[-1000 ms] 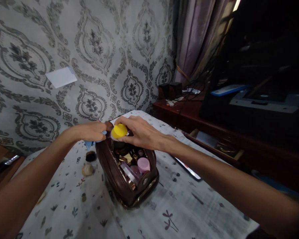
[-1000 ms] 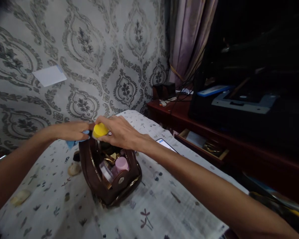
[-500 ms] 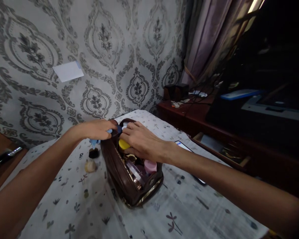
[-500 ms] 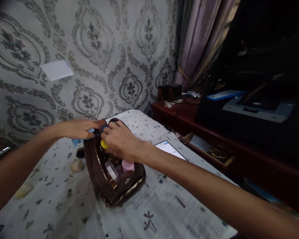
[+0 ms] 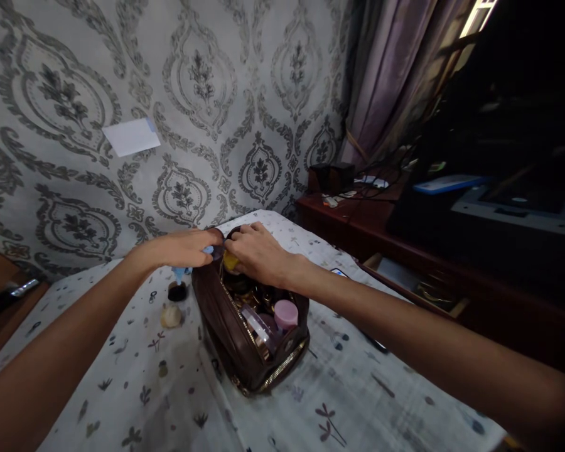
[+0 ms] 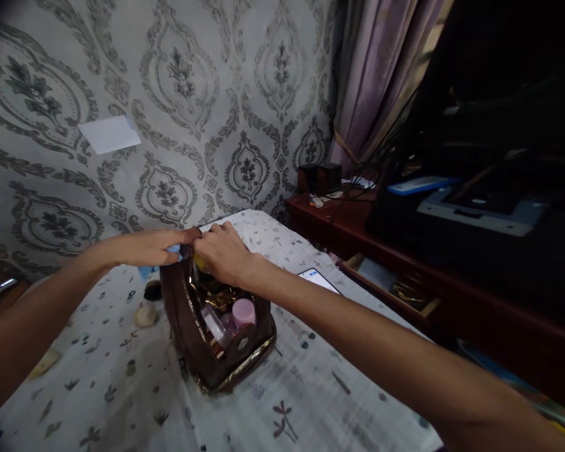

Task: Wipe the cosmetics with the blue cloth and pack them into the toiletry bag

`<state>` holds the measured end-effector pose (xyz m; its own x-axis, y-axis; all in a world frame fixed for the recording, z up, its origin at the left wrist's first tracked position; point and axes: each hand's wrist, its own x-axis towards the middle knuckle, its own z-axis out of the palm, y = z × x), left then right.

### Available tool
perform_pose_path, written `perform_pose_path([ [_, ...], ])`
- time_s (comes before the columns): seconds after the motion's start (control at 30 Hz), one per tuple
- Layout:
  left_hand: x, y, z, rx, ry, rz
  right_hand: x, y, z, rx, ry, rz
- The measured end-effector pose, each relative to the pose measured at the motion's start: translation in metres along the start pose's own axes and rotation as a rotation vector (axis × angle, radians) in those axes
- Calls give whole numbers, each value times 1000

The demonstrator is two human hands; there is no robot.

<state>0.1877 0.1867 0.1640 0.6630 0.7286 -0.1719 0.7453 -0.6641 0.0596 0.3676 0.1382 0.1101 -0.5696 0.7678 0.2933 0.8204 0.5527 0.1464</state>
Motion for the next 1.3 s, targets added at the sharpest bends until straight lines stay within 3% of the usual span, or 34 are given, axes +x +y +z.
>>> perform_pose_path([
  [0.1, 0, -3, 2, 10, -31, 40, 1, -2, 0, 1, -8, 23],
  [0.47, -17, -2, 8, -52, 108, 45, 2, -3, 0, 20, -1, 36],
  [0.77, -39, 2, 28, -122, 412, 22, -5, 0, -8, 54, 49, 43],
  [0.93, -67, -25, 58, -218, 629, -106, -21, 2, -20, 209, 134, 48],
  [1.07, -77, -64, 99, -306, 558, -327, -40, -12, -28, 342, 255, 34],
  [1.2, -70, -86, 136, -332, 496, -350, -60, -46, -34, 517, 410, -113],
  [1.3, -65, -87, 152, -367, 449, -334, -76, -82, -29, 667, 373, -279],
])
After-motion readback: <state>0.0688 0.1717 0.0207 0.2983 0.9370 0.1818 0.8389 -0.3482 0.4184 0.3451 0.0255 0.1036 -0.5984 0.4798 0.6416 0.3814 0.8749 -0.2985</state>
